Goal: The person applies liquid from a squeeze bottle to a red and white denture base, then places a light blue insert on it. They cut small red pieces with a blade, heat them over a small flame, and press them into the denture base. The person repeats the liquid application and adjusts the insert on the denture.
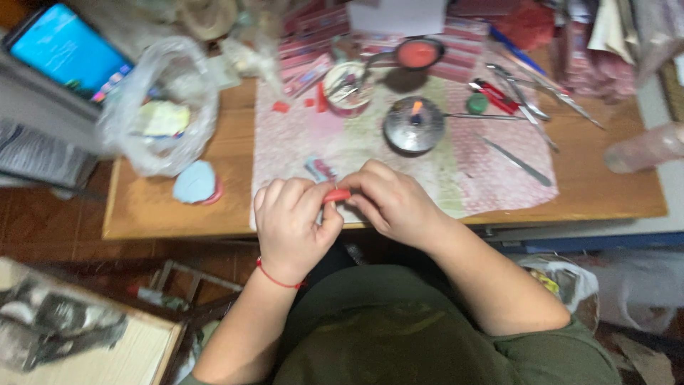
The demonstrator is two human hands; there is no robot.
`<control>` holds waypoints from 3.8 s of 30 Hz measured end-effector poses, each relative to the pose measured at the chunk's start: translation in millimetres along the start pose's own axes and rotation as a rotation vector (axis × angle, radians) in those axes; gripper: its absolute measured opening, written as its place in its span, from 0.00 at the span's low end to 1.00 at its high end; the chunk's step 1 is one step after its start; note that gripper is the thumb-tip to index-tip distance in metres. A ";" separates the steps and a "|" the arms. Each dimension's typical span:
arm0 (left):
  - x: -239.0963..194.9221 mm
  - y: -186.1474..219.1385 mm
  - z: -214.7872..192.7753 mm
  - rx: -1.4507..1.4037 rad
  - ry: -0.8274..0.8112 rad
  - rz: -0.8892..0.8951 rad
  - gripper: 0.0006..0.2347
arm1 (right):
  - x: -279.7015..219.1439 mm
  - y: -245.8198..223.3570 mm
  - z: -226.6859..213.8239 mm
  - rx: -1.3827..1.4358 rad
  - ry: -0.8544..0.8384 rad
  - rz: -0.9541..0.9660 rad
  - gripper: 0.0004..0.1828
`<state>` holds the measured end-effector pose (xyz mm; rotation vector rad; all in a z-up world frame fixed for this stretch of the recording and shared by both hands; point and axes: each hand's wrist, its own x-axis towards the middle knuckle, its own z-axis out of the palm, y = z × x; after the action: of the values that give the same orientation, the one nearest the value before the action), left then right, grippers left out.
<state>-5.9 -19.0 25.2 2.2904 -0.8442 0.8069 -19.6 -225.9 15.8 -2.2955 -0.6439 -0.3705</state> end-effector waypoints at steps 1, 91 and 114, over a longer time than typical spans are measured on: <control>2.8 5.6 7.5 -0.017 -0.003 0.014 0.07 | -7.8 1.2 -11.8 -0.013 0.011 0.014 0.08; 45.9 92.9 101.0 0.022 -0.157 0.037 0.17 | -120.3 45.4 -147.6 -0.593 -0.098 0.694 0.11; 34.0 57.0 66.7 -0.460 0.047 0.038 0.06 | -46.8 29.6 -58.8 0.836 0.125 0.393 0.08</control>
<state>-2.7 -113.0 21.3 1.8490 -0.9425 0.6039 -47.1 -301.7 20.3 -1.5237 -0.2011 -0.0302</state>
